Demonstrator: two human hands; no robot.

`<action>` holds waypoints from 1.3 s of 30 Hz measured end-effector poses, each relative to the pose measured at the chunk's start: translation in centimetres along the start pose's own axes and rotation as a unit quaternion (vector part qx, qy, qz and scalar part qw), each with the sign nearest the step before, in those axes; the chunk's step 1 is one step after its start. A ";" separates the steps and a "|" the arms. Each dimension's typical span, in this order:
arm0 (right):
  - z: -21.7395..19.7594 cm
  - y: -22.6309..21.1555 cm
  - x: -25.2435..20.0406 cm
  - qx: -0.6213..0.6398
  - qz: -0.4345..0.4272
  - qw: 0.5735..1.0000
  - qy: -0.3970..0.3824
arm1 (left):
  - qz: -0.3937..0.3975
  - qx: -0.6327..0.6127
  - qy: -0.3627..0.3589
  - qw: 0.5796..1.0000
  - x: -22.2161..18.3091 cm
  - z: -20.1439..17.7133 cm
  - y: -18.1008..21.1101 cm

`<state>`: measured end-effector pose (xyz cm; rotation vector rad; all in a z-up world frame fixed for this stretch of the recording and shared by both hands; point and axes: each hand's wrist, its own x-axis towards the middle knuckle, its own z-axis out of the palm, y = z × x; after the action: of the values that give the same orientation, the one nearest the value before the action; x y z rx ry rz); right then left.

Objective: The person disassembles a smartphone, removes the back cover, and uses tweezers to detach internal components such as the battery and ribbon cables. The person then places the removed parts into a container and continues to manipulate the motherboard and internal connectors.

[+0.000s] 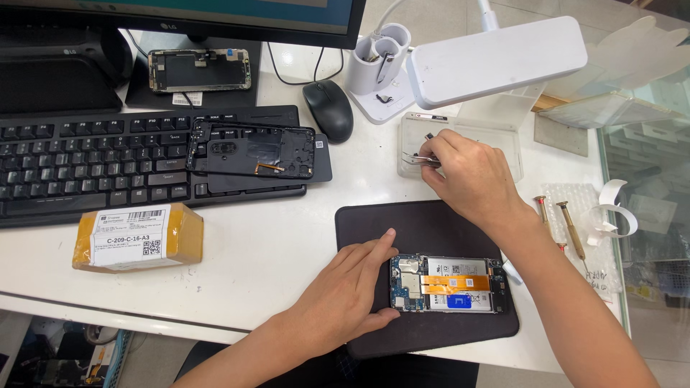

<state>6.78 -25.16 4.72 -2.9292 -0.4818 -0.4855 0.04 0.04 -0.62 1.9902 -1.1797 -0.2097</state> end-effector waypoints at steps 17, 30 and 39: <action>-6.1 -2.0 -7.5 0.179 0.193 0.965 0.006 | 0.016 0.007 0.017 1.000 0.0 -0.5 0.6; -3.1 -7.4 -17.9 0.307 0.344 0.887 -0.024 | -0.066 0.144 0.117 0.980 -1.6 1.2 2.7; -2.8 -8.6 -22.0 0.280 0.289 0.915 -0.034 | -0.051 0.116 0.008 0.992 -0.9 3.8 4.1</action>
<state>-16.64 -23.96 0.62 -2.3602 0.2230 -0.1277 -5.08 -2.29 -0.51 2.2531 -1.1370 -0.1121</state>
